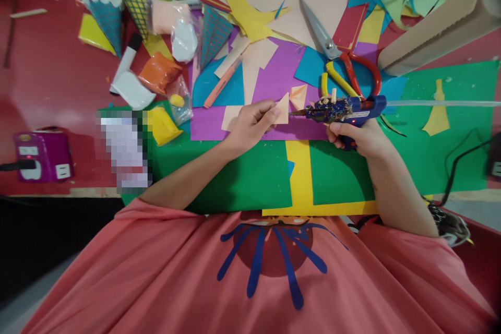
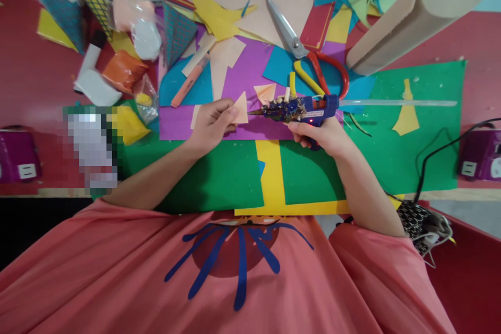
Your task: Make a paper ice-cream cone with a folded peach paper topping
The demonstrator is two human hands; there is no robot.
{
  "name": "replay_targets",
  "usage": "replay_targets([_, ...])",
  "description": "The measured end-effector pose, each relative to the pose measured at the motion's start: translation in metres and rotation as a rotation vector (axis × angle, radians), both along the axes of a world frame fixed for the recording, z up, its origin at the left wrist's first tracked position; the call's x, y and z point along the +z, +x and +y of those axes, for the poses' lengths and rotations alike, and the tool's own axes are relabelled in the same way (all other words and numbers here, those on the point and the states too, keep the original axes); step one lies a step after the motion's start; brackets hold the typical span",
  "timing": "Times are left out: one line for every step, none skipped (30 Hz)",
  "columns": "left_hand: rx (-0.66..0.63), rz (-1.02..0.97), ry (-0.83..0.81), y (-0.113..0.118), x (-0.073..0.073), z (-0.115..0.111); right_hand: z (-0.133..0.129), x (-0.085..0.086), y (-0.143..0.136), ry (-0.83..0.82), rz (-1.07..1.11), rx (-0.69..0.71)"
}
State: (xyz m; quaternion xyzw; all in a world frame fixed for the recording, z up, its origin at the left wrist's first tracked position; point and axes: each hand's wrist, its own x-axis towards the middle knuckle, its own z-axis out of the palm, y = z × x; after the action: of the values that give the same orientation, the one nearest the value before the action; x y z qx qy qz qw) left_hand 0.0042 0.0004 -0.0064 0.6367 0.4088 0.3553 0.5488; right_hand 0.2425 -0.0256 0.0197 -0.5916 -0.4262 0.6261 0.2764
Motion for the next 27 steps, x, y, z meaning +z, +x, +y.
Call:
replay_targets([0.000, 0.007, -0.003, 0.0002, 0.0002, 0.0002, -0.0001, 0.0000, -0.0002, -0.002, -0.001, -0.001])
replay_targets([0.000, 0.011, -0.004, 0.0005, 0.0005, 0.0004, -0.0001, 0.0000, -0.0004, -0.003, -0.002, -0.003])
replay_targets([0.001, 0.013, -0.004, 0.0008, 0.0007, 0.0006, -0.0002, 0.0001, -0.0007, -0.006, -0.004, -0.004])
replay_targets([0.001, 0.014, -0.003, 0.0010, 0.0011, 0.0008, -0.0002, 0.0003, -0.0008, -0.010, -0.006, -0.004])
replay_targets([0.002, 0.014, -0.001, 0.0012, 0.0014, 0.0009, -0.0003, 0.0004, -0.0009, -0.012, -0.006, -0.004])
replay_targets([0.003, 0.016, -0.001, 0.0014, 0.0018, 0.0010, -0.0003, 0.0005, -0.0009, -0.013, -0.005, -0.004])
replay_targets([0.004, 0.018, -0.003, 0.0014, 0.0021, 0.0011, -0.0003, 0.0005, -0.0007, -0.013, -0.003, -0.002])
replay_targets([0.005, 0.021, -0.006, 0.0014, 0.0023, 0.0012, -0.0003, 0.0005, -0.0005, -0.011, -0.002, 0.000])
replay_targets([0.005, 0.022, -0.007, 0.0012, 0.0025, 0.0014, -0.0003, 0.0004, -0.0003, -0.009, -0.003, 0.003])
replay_targets([0.005, 0.022, -0.006, 0.0011, 0.0024, 0.0015, -0.0002, 0.0004, -0.0002, -0.007, -0.003, 0.006])
replay_targets([0.005, 0.018, -0.003, 0.0009, 0.0023, 0.0017, -0.0001, 0.0004, -0.0002, -0.004, -0.003, 0.008])
replay_targets([0.004, 0.012, 0.001, 0.0007, 0.0021, 0.0019, -0.0001, 0.0005, -0.0003, -0.002, -0.003, 0.011])
replay_targets([0.004, 0.002, 0.006, 0.0006, 0.0019, 0.0021, 0.0000, 0.0006, -0.0005, -0.001, -0.002, 0.015])
replay_targets([0.004, -0.010, 0.011, 0.0006, 0.0016, 0.0023, 0.0001, 0.0008, -0.0008, 0.000, 0.000, 0.019])
replay_targets([0.005, -0.024, 0.016, 0.0007, 0.0014, 0.0024, 0.0002, 0.0010, -0.0011, 0.001, 0.002, 0.023])
replay_targets([0.005, -0.037, 0.023, 0.0008, 0.0013, 0.0024, 0.0004, 0.0012, -0.0014, 0.003, 0.004, 0.025])
replay_targets([0.007, -0.048, 0.028, 0.0009, 0.0012, 0.0025, 0.0005, 0.0014, -0.0016, 0.006, 0.008, 0.028])
replay_targets([0.010, -0.057, 0.032, 0.0011, 0.0012, 0.0025, 0.0005, 0.0015, -0.0016, 0.007, 0.012, 0.032])
replay_targets([0.012, -0.065, 0.032, 0.0013, 0.0012, 0.0025, 0.0006, 0.0015, -0.0016, 0.007, 0.016, 0.033])
replay_targets([0.015, -0.071, 0.026, 0.0015, 0.0012, 0.0026, 0.0006, 0.0014, -0.0015, 0.005, 0.018, 0.036])
replay_targets([0.016, -0.076, 0.014, 0.0016, 0.0014, 0.0026, 0.0006, 0.0013, -0.0012, 0.003, 0.018, 0.041])
replay_targets([0.016, -0.079, -0.004, 0.0017, 0.0017, 0.0026, 0.0005, 0.0011, -0.0010, 0.001, 0.018, 0.044])
replay_targets([0.016, -0.080, -0.022, 0.0018, 0.0021, 0.0026, 0.0005, 0.0008, -0.0008, 0.000, 0.017, 0.045])
replay_targets([0.013, -0.079, -0.038, 0.0019, 0.0025, 0.0026, 0.0004, 0.0005, -0.0006, -0.002, 0.016, 0.044])
replay_targets([0.011, -0.075, -0.047, 0.0020, 0.0029, 0.0026, 0.0004, 0.0003, -0.0005, -0.004, 0.017, 0.046])
replay_targets([0.010, -0.068, -0.045, 0.0020, 0.0032, 0.0026, 0.0003, 0.0001, -0.0005, -0.004, 0.018, 0.044])
replay_targets([0.010, -0.061, -0.036, 0.0019, 0.0033, 0.0026, 0.0003, 0.0000, -0.0006, -0.004, 0.018, 0.043])
